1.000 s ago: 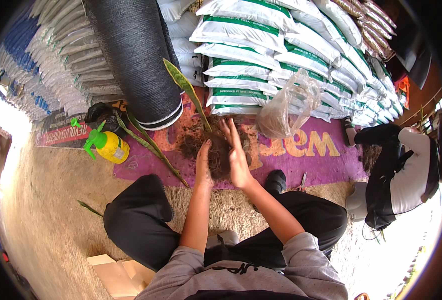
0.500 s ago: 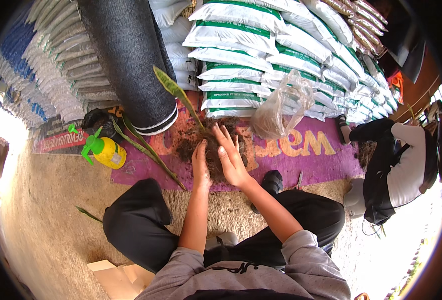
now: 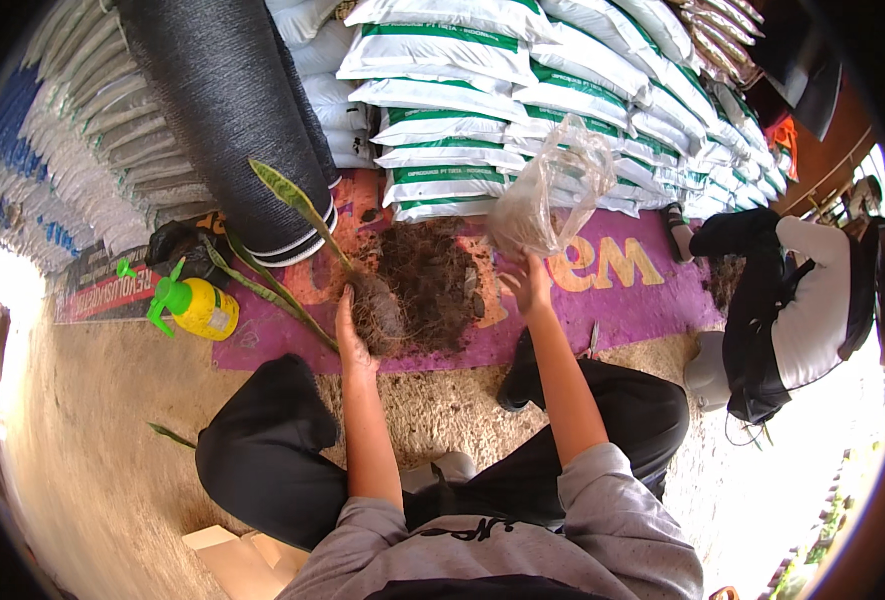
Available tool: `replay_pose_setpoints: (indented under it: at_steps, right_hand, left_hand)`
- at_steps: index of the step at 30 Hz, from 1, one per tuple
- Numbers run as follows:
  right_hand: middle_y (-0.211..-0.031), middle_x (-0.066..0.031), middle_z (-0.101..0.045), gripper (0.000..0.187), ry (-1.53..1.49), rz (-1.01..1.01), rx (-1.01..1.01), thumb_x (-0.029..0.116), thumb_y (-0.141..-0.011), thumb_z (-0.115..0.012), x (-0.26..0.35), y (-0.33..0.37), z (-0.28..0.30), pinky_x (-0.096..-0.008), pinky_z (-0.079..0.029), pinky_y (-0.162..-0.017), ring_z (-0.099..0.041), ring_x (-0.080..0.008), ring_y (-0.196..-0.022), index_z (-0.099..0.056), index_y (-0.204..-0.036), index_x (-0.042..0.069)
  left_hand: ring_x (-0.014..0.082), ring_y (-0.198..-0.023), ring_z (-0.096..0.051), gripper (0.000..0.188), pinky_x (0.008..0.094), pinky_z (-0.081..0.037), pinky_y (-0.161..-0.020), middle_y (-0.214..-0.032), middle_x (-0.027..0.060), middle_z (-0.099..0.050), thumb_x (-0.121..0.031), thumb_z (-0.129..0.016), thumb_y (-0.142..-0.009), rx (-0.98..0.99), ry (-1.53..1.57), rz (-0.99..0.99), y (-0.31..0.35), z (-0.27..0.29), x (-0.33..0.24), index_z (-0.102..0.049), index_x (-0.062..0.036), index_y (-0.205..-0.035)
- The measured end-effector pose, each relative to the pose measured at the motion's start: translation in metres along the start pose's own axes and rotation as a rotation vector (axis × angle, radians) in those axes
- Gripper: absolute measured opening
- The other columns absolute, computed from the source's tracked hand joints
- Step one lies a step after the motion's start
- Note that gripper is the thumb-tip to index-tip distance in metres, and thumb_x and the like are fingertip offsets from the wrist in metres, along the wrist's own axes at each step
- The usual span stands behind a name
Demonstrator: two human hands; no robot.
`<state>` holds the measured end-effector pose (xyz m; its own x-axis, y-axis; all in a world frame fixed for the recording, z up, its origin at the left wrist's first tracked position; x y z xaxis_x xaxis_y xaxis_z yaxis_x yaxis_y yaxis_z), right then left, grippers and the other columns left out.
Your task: The person sits on the floor and repeatedly packs soil around the root ball of a small plant, shaping it into a compact sphere by hand. The person handles the plant and soil directly without using tools.
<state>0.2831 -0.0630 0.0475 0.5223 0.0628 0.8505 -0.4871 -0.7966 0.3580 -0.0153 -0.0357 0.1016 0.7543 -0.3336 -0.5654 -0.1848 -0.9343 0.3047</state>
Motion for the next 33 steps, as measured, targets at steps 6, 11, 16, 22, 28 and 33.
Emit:
replay_pose_setpoints:
  at_steps: [6,11,16,22,28,33]
  right_hand:
    - [-0.100,-0.0083,-0.065,0.036,0.797,-0.136,0.012,0.029,-0.081,-0.059,-0.108,-0.030,0.063,-0.0350,-0.049,-0.069,-0.063,-0.0250,-0.078,-0.059,-0.112,0.009]
    - [-0.112,-0.0178,-0.061,0.045,1.282,0.095,0.060,0.031,-0.078,-0.062,-0.131,-0.053,0.042,-0.0398,-0.046,-0.086,-0.059,-0.0336,-0.100,-0.058,-0.116,0.006]
    - [-0.111,-0.0180,-0.061,0.049,1.323,0.069,0.051,0.037,-0.079,-0.062,-0.144,-0.068,0.017,-0.0405,-0.044,-0.089,-0.058,-0.0337,-0.103,-0.059,-0.118,0.007]
    - [-0.101,-0.0218,-0.064,0.047,1.211,-0.039,-0.025,0.040,-0.077,-0.062,-0.134,-0.077,0.010,-0.0405,-0.045,-0.087,-0.059,-0.0350,-0.101,-0.065,-0.108,0.006]
    - [-0.107,-0.0195,-0.062,0.041,1.318,0.128,-0.043,0.035,-0.077,-0.062,-0.131,-0.076,0.014,-0.0416,-0.044,-0.089,-0.057,-0.0330,-0.105,-0.066,-0.107,0.007]
    - [-0.140,-0.0166,-0.034,0.050,1.517,0.320,-0.241,0.034,-0.080,-0.059,-0.087,-0.071,0.027,-0.0537,-0.031,-0.099,-0.041,-0.0305,-0.124,-0.053,-0.122,0.007]
  left_hand:
    - [0.0232,-0.082,-0.065,0.041,0.0355,-0.053,-0.073,-0.094,0.0120,-0.065,-0.037,-0.059,-0.086,-0.028,0.027,0.110,-0.004,-0.003,0.016,-0.057,-0.0005,-0.106]
    - [0.0244,-0.082,-0.064,0.040,0.0360,-0.053,-0.071,-0.094,0.0115,-0.064,-0.035,-0.058,-0.087,0.002,0.043,0.125,-0.011,-0.005,0.019,-0.056,-0.0004,-0.107]
    - [0.0265,-0.089,-0.063,0.041,0.0418,-0.055,-0.073,-0.104,0.0089,-0.062,-0.035,-0.047,-0.092,0.110,0.093,0.148,-0.028,0.008,0.031,-0.050,-0.0086,-0.123]
    - [0.0253,-0.085,-0.063,0.041,0.0385,-0.054,-0.071,-0.099,0.0095,-0.063,-0.035,-0.051,-0.090,0.010,0.105,0.180,-0.033,0.000,0.042,-0.052,-0.0064,-0.119]
    - [0.0259,-0.088,-0.063,0.043,0.0417,-0.053,-0.074,-0.104,0.0087,-0.062,-0.036,-0.046,-0.092,0.023,0.047,0.193,-0.035,0.004,0.051,-0.050,-0.0084,-0.124]
    - [0.0259,-0.086,-0.063,0.043,0.0397,-0.053,-0.072,-0.102,0.0084,-0.063,-0.036,-0.051,-0.090,-0.050,0.003,0.178,-0.031,-0.005,0.045,-0.052,-0.0063,-0.121]
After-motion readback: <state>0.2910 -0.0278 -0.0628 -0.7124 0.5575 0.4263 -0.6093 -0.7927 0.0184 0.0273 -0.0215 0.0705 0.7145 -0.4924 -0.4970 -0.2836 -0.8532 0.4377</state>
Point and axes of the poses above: each hand's wrist, its own y-axis away from the middle knuckle, its own z-axis out of the back of the hand, x = y × z, the point moved 3 cm from there along -y, towards the middle knuckle
